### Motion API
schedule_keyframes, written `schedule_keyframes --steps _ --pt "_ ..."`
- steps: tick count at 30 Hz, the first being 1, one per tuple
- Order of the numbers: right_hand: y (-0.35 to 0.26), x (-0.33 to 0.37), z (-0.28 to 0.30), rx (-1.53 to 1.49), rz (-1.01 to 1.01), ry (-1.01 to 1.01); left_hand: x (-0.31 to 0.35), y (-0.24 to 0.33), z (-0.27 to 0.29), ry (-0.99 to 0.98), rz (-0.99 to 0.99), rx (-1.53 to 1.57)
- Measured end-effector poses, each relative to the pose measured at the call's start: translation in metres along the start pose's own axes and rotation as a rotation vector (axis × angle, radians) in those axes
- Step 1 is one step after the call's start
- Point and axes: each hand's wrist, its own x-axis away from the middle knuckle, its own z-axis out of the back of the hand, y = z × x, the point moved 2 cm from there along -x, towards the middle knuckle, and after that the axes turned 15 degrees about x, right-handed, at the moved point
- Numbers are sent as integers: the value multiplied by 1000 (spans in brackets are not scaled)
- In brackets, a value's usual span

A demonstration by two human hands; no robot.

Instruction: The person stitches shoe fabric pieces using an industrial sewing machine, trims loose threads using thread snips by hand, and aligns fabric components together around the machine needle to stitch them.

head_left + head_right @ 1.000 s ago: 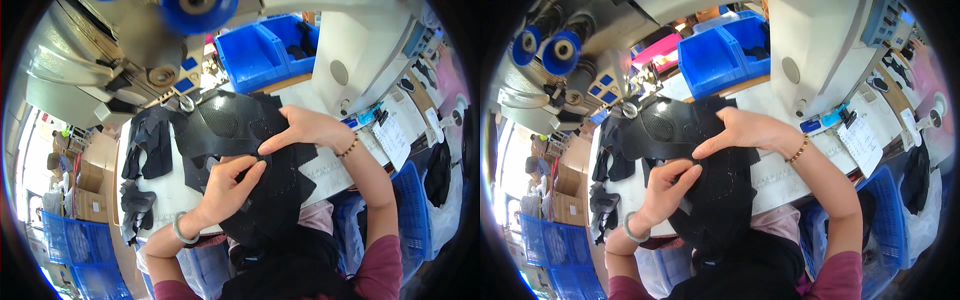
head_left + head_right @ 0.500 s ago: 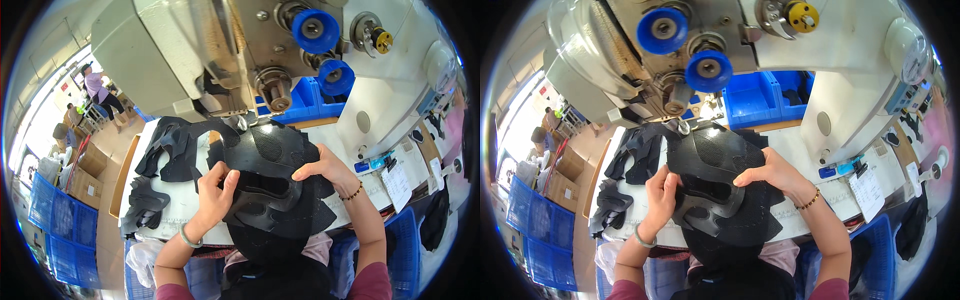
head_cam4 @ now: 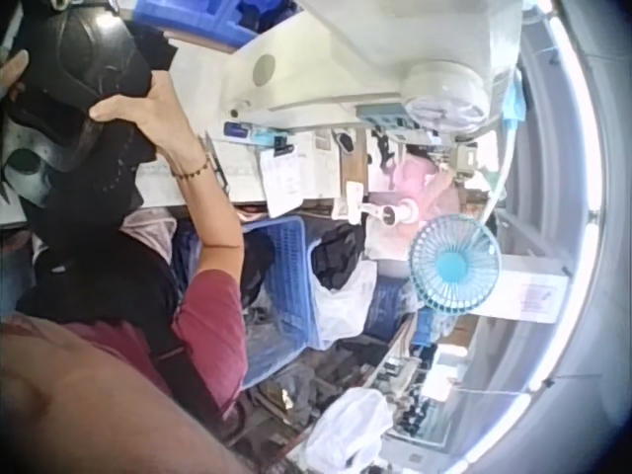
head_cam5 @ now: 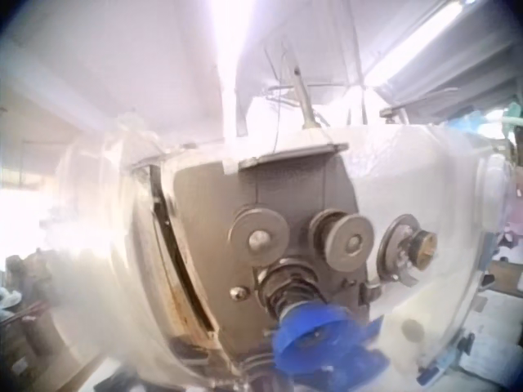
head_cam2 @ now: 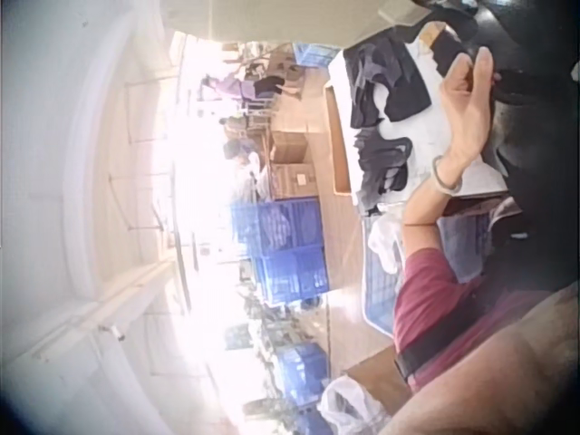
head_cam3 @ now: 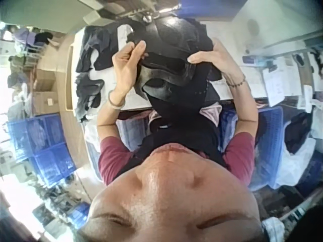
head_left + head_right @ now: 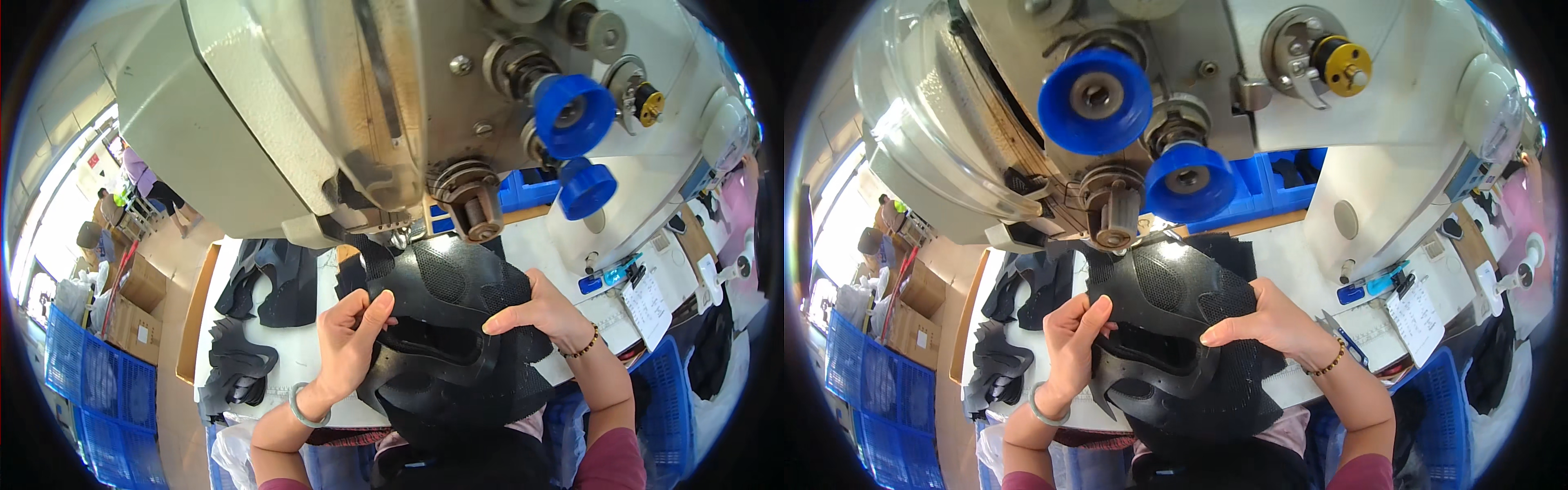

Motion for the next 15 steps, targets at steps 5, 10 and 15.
schedule_keyframes --steps 5,10,15 --pt "1 3 -6 7 48 7 -6 0 4 -17 12 52" --pt "-3 0 -13 -50 46 -22 -15 -3 11 -25 18 93" --pt "-9 -6 -15 -44 51 41 -23 1 10 -27 27 95"
